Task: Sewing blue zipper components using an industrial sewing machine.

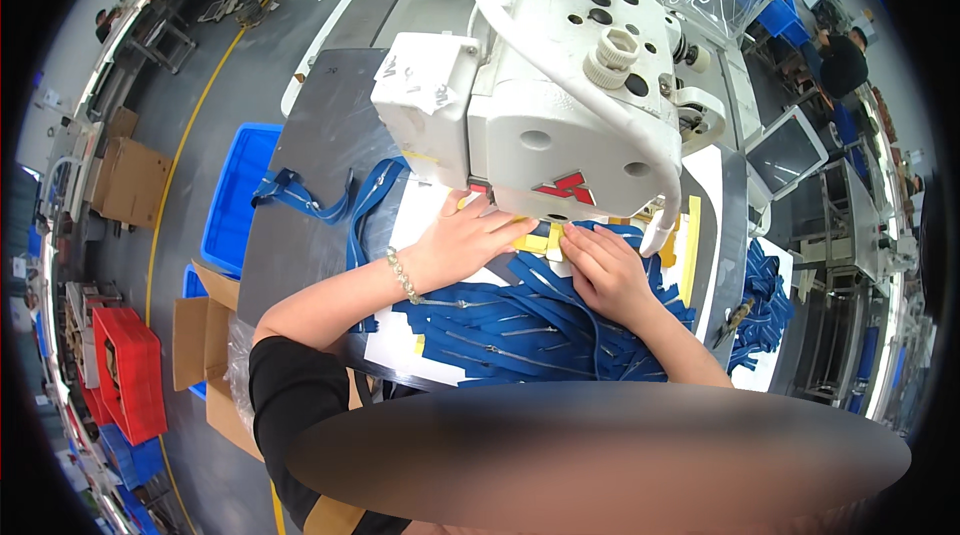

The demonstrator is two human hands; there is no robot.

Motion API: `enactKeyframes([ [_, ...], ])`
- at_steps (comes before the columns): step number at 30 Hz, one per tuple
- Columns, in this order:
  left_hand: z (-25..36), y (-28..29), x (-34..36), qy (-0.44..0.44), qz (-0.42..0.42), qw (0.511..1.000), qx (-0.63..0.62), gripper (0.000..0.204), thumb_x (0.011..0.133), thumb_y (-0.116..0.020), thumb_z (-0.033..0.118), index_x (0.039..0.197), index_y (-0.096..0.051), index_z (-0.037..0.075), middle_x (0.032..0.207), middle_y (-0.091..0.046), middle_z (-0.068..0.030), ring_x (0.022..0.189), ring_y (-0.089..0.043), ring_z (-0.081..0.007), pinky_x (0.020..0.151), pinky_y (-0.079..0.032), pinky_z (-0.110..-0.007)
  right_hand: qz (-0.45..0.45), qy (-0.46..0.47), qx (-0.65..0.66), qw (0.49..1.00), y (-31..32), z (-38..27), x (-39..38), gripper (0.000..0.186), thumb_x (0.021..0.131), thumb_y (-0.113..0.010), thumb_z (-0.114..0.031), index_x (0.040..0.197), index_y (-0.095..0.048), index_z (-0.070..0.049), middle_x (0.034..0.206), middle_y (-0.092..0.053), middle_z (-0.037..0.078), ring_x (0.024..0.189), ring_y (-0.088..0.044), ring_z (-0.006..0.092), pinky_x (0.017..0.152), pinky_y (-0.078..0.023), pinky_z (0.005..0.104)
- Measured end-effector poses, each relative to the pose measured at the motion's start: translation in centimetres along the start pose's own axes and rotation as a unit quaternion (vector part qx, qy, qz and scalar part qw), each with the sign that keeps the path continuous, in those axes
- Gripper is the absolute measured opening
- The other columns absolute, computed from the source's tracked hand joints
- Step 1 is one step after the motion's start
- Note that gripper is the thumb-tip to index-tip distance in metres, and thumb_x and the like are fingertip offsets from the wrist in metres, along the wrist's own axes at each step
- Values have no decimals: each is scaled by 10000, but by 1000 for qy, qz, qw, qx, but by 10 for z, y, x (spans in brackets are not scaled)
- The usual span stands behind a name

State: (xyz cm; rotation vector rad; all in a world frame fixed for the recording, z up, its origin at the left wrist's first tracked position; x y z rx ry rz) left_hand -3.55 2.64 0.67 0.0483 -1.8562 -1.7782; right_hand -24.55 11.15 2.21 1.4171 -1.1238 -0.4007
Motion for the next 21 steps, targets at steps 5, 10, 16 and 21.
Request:
enactKeyframes([
  [5, -1, -1, 2, -2, 15, 1000, -2, 450, 831, -645, 317, 1270, -580, 239, 1116, -615, 55, 1004, -552, -176, 969, -319, -428, 7, 3, 3, 1000, -1, 1, 2, 424, 736, -637, -23, 1157, -588, -11, 1246, -599, 126, 1129, -598, 265, 964, -485, 413],
  [10, -3, 3, 4, -1, 0, 1000, 0, 444, 838, -641, 316, 1271, -580, 233, 1147, -608, 45, 1045, -541, -176, 972, -318, -427, 13, 4, 10, 1000, 2, 1, 7, 409, 737, -634, -21, 1145, -595, -8, 1238, -603, 129, 1124, -599, 268, 958, -485, 423],
  [16, -2, 1, 5, -9, 24, 1000, -12, 449, 833, -643, 317, 1268, -582, 229, 1156, -603, 47, 1057, -532, -169, 976, -309, -421, 9, 0, 10, 1000, 0, 0, 4, 403, 740, -633, -24, 1141, -598, -7, 1232, -606, 132, 1123, -599, 269, 956, -483, 427],
  [21, -2, 0, 2, -7, 10, 1000, 8, 454, 824, -648, 322, 1265, -585, 235, 1154, -598, 57, 1058, -523, -164, 971, -306, -413, 19, 0, 5, 1000, 0, -3, 5, 394, 739, -637, -27, 1131, -601, -8, 1226, -609, 133, 1118, -601, 268, 950, -487, 423],
])
Point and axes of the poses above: each hand's wrist, its own x-axis towards the middle knuckle, its own y-axis out of the back of the hand, z = x × y, the point moved 3 cm from there along x, towards the middle knuckle
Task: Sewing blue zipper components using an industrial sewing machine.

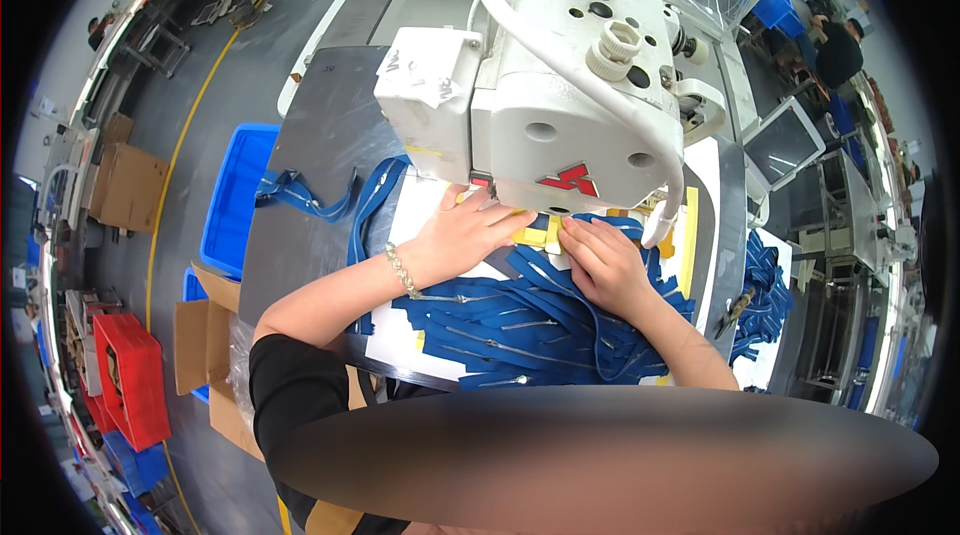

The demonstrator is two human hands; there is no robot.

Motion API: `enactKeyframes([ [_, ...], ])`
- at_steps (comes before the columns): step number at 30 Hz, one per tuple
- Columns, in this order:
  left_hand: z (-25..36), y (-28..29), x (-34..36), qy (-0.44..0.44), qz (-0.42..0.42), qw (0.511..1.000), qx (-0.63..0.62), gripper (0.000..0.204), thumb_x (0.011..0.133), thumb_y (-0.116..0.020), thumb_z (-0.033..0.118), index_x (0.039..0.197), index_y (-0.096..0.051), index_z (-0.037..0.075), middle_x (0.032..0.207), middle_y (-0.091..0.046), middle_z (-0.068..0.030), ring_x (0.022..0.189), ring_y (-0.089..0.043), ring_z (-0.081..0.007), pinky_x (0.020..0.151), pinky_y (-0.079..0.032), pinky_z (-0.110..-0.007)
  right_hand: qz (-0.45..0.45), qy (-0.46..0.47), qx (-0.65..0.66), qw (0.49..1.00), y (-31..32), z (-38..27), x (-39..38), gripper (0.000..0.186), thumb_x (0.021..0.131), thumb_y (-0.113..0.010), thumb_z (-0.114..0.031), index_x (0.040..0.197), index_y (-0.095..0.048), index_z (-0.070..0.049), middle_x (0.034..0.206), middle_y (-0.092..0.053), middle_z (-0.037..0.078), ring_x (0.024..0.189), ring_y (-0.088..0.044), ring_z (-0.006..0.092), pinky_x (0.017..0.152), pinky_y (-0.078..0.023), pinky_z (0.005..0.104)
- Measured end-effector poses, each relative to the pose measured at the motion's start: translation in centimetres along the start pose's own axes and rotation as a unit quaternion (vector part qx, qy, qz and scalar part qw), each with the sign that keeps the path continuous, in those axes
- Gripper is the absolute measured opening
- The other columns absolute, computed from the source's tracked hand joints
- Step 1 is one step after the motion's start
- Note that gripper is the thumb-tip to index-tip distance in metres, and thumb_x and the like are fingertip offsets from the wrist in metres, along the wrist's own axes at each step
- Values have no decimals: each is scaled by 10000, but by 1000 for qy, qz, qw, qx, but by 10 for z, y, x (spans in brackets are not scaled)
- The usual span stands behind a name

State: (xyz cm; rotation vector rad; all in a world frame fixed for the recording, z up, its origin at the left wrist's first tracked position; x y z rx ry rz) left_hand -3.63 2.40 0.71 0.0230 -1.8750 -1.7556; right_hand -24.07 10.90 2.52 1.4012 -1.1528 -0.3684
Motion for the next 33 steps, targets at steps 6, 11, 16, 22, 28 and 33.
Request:
enactKeyframes([
  [6, -3, 2, 1, 14, -44, 999, -7, 464, 830, -639, 329, 1284, -571, 265, 1169, -599, 77, 1045, -520, -166, 962, -293, -431, 8, -3, 1, 1000, 3, 1, 4, 355, 741, -641, -8, 1096, -632, -13, 1171, -640, 131, 1062, -628, 267, 927, -495, 398],
  [11, -6, 4, 0, 7, -21, 1000, 8, 457, 848, -628, 322, 1298, -556, 286, 1197, -596, 83, 1026, -525, -172, 939, -291, -443, 14, 14, -5, 1000, -1, 1, 4, 375, 726, -648, -26, 1100, -623, -9, 1176, -630, 122, 1071, -616, 255, 949, -482, 404],
  [16, -13, 6, 5, 74, -124, 988, -53, 314, 870, -606, 337, 1168, -651, 249, 1106, -658, 3, 1056, -560, -215, 910, -354, -438, 24, -1, 18, 1000, -4, 6, 6, 355, 719, -657, -19, 1073, -633, -4, 1096, -643, 112, 1035, -617, 265, 938, -483, 403],
  [22, -39, 1, 18, 97, -248, 952, -150, 351, 912, -562, 404, 1110, -683, 140, 1045, -670, -97, 939, -630, -301, 801, -495, -390, 73, 17, 32, 997, 2, 11, 19, 244, 708, -666, 2, 951, -647, -19, 829, -635, 102, 767, -617, 280, 723, -493, 366],
  [28, -66, -30, 17, 142, -197, 940, -240, 678, 892, -471, 646, 898, -687, 4, 835, -668, -152, 813, -659, -303, 728, -506, -353, 75, 19, 33, 996, 2, 17, 18, 228, 714, -666, 5, 940, -642, -13, 861, -653, 115, 809, -635, 292, 749, -495, 379],
  [33, -74, -56, 22, 248, -375, 800, -398, 547, 866, -660, 457, 1219, -609, 43, 1135, -661, -80, 1002, -603, -182, 934, -444, -283, 65, 9, 28, 997, 1, 22, 11, 254, 723, -657, 7, 977, -646, -2, 900, -665, 121, 855, -645, 295, 803, -499, 388],
])
Point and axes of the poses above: each hand's wrist, its own x-axis towards the middle knuckle, its own y-axis out of the back of the hand, z = x × y, the point moved 3 cm from there along x, towards the middle knuckle
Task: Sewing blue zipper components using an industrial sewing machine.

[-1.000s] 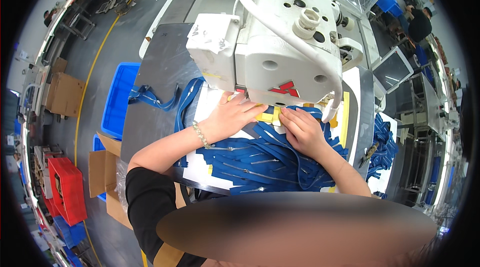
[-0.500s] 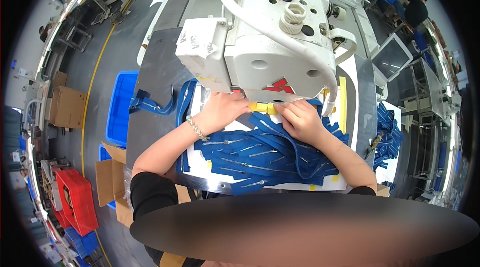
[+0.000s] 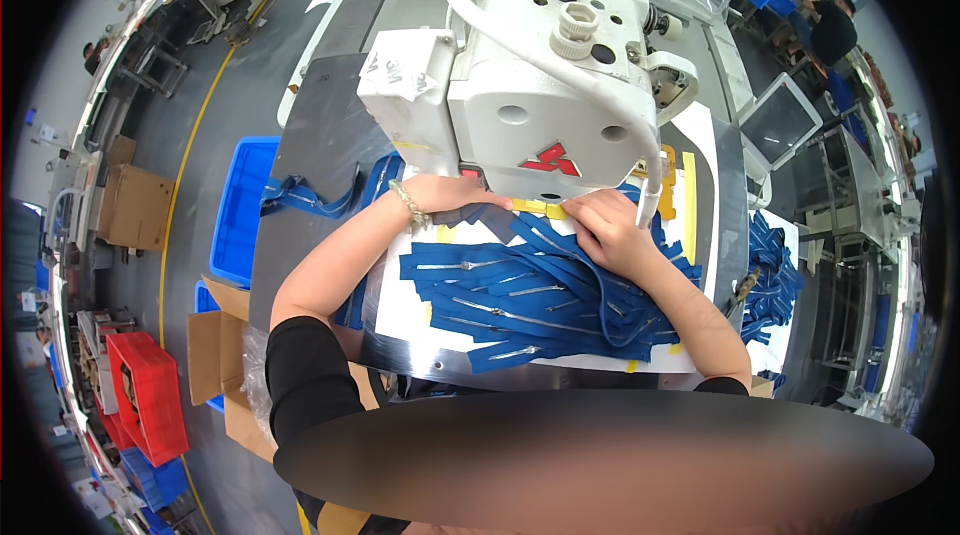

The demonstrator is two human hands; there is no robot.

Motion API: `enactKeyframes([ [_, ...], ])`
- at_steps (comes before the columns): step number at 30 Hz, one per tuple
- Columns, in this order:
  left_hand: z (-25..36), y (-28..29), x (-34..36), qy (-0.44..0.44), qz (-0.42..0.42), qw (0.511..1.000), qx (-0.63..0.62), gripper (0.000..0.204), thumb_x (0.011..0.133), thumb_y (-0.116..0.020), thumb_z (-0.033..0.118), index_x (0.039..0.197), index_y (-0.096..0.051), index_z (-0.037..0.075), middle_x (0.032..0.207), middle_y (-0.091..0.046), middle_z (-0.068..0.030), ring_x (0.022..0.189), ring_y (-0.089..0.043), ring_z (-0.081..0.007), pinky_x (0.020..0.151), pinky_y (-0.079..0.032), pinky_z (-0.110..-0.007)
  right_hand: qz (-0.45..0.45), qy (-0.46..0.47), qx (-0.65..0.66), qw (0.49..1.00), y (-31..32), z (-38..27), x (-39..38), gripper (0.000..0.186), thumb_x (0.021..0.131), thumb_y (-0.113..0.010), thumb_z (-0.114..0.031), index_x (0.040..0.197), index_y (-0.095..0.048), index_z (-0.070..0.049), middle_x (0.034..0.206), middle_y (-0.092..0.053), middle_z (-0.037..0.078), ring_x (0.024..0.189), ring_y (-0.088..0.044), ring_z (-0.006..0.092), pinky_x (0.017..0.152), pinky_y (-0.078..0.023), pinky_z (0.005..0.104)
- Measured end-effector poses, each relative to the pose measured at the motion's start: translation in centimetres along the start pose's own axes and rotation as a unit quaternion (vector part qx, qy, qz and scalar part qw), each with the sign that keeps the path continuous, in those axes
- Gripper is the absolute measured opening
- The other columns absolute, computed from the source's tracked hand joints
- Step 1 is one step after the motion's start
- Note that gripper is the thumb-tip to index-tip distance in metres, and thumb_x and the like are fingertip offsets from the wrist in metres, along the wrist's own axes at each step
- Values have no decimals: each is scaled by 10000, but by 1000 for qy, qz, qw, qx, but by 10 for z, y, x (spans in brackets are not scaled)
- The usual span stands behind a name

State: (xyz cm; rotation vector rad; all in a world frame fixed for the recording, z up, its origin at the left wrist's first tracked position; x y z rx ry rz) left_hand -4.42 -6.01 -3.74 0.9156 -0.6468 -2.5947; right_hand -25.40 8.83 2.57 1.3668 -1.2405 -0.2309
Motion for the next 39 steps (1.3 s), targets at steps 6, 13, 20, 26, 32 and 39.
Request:
enactKeyframes([
  [6, 9, 1, -4, -63, 29, 998, -5, 569, 850, -673, 474, 1212, -610, 39, 1159, -654, -87, 1053, -593, -194, 943, -442, -287, -7, -12, -2, 1000, -1, 0, -2, 248, 733, -653, -3, 981, -648, 0, 935, -667, 128, 883, -642, 296, 833, -497, 385],
  [13, -7, -7, -6, -22, 42, 998, 42, 798, 817, -491, 739, 997, -702, -9, 908, -678, -165, 842, -638, -241, 815, -471, -323, -7, -2, 0, 1000, 1, -3, 3, 246, 731, -655, 0, 976, -648, 2, 924, -668, 129, 871, -643, 298, 826, -500, 384],
  [20, 40, -7, -54, -123, 174, 941, 264, 656, 868, -537, 611, 1163, -622, 32, 1038, -650, -211, 980, -625, -341, 861, -459, -400, -24, -7, -15, 1000, 2, -8, -4, 291, 735, -677, -13, 1024, -643, -12, 1031, -668, 127, 966, -647, 273, 879, -502, 395],
  [26, 48, -25, -78, -210, 315, 846, 375, 629, 846, -591, 540, 1199, -557, 21, 1107, -591, -159, 1128, -517, -312, 975, -345, -425, -53, -19, -30, 998, 0, -22, -12, 292, 770, -703, -112, 1050, -638, -61, 1147, -647, 92, 1045, -635, 232, 950, -490, 400],
  [32, 55, -34, -70, -169, 256, 890, 338, 591, 835, -637, 455, 1230, -529, 29, 1166, -569, -135, 1138, -503, -280, 969, -358, -408, -48, 15, -72, 996, 5, -25, -16, 185, 748, -741, -175, 876, -631, -101, 961, -597, 39, 847, -606, 199, 837, -481, 373],
  [39, 54, -37, -68, -217, 316, 854, 352, 530, 801, -671, 422, 1113, -591, 1, 1029, -620, -122, 1030, -571, -273, 958, -393, -378, -70, -76, -75, 992, 16, -16, -11, 202, 751, -738, -151, 950, -708, -140, 836, -536, 1, 788, -536, 171, 818, -358, 354],
])
Point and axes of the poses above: each hand's wrist, its own x-axis towards the middle knuckle, its own y-axis out of the back of the hand, z = x × y, the point moved 3 cm from there along x, towards the middle knuckle
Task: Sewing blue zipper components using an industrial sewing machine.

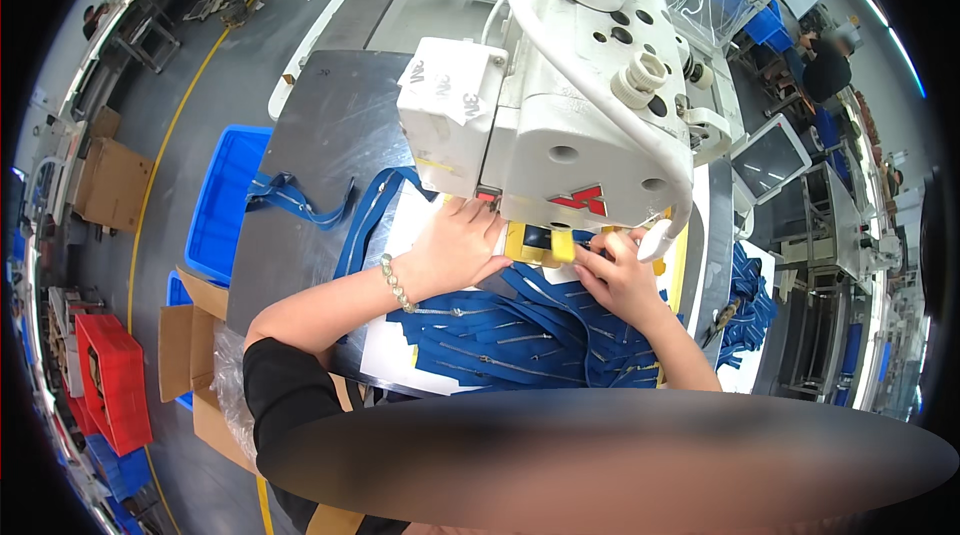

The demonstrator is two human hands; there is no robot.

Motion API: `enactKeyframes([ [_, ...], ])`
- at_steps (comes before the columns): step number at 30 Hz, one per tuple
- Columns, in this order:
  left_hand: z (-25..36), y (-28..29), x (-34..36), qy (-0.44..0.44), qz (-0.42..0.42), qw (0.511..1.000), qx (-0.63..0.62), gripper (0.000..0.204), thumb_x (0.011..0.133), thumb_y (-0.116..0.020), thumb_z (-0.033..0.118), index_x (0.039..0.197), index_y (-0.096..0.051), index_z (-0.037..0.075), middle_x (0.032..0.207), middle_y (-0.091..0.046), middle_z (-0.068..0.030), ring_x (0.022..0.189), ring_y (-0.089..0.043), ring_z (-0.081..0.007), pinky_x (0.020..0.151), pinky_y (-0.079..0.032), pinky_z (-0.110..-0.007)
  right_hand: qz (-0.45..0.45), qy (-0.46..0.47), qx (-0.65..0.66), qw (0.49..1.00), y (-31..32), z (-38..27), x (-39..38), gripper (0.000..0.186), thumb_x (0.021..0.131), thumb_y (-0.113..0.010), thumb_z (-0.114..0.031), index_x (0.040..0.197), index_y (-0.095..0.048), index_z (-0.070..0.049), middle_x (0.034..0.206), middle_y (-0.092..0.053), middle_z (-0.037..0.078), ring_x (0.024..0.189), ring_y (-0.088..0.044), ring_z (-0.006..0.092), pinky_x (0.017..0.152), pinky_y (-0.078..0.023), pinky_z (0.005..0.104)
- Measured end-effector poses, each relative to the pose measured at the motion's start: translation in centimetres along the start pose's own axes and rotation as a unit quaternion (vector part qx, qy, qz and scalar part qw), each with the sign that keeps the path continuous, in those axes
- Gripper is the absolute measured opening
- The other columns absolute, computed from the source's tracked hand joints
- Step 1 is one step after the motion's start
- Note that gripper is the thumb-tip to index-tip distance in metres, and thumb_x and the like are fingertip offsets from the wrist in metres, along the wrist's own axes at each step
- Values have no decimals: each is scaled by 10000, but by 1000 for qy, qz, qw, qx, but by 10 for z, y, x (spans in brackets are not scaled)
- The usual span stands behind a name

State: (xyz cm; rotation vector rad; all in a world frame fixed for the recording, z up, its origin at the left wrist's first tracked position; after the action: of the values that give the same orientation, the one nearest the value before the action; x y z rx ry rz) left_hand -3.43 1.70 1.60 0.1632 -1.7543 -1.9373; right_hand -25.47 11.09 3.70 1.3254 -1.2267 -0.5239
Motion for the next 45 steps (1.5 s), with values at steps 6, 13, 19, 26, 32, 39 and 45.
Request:
enactKeyframes([
  [6, 0, 0, 0, -20, 42, 999, 9, 507, 795, -672, 436, 1056, -618, 4, 956, -629, -121, 938, -603, -274, 895, -438, -376, -13, 34, 60, 998, -2, 3, 8, 146, 741, -741, -132, 879, -699, -110, 725, -514, 11, 705, -537, 194, 644, -427, 347],
  [13, -2, -4, -1, -23, 54, 998, 6, 504, 793, -673, 434, 1050, -621, 3, 944, -627, -128, 904, -606, -274, 873, -449, -369, -10, -15, 76, 997, -5, 5, 13, 143, 760, -736, -137, 881, -690, -78, 733, -545, 28, 736, -564, 198, 725, -414, 341],
  [19, -3, -4, -1, -41, 83, 995, 25, 588, 786, -664, 455, 1102, -593, -36, 868, -610, -85, 873, -575, -233, 810, -430, -350, -31, -35, 106, 993, 1, 11, 14, 181, 781, -723, -160, 898, -682, -29, 750, -583, 63, 696, -591, 241, 656, -453, 349],
  [26, -2, -5, 1, -47, 77, 996, 20, 583, 781, -673, 446, 1098, -597, -37, 866, -609, -85, 885, -572, -233, 817, -431, -350, -47, -78, 55, 994, -16, 27, 21, 356, 782, -729, -222, 1072, -640, -35, 993, -628, 154, 944, -581, 334, 854, -397, 427],
  [32, -3, -1, -2, -48, 88, 994, 33, 528, 784, -670, 442, 1058, -605, -5, 865, -609, -74, 933, -558, -237, 823, -423, -371, -73, 7, 20, 997, 18, 8, 30, 398, 737, -727, -144, 1089, -603, -7, 888, -650, 155, 824, -624, 356, 770, -478, 426],
  [39, -9, -5, 4, -10, 59, 995, -85, 461, 778, -680, 444, 1001, -621, 44, 873, -627, -95, 877, -600, -269, 799, -445, -378, -44, -10, 80, 996, -6, -2, 30, 241, 715, -688, -26, 917, -557, -31, 791, -600, 151, 768, -608, 355, 715, -487, 411],
  [45, -16, -3, 6, 48, -41, 984, -165, 537, 776, -699, 436, 1146, -607, 57, 1031, -643, -167, 962, -620, -336, 868, -469, -400, 10, -35, 191, 981, -24, 6, 22, 171, 780, -665, -21, 935, -598, 10, 775, -628, 158, 720, -616, 294, 654, -481, 376],
])
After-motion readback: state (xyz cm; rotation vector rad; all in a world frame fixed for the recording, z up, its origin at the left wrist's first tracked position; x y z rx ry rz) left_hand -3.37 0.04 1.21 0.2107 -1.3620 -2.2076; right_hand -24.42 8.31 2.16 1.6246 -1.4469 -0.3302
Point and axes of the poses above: each hand's wrist, its own x-axis towards the middle knuckle, its own y-axis out of the back of the hand, z = x × y, the point moved 3 cm from there along x, towards the middle knuckle
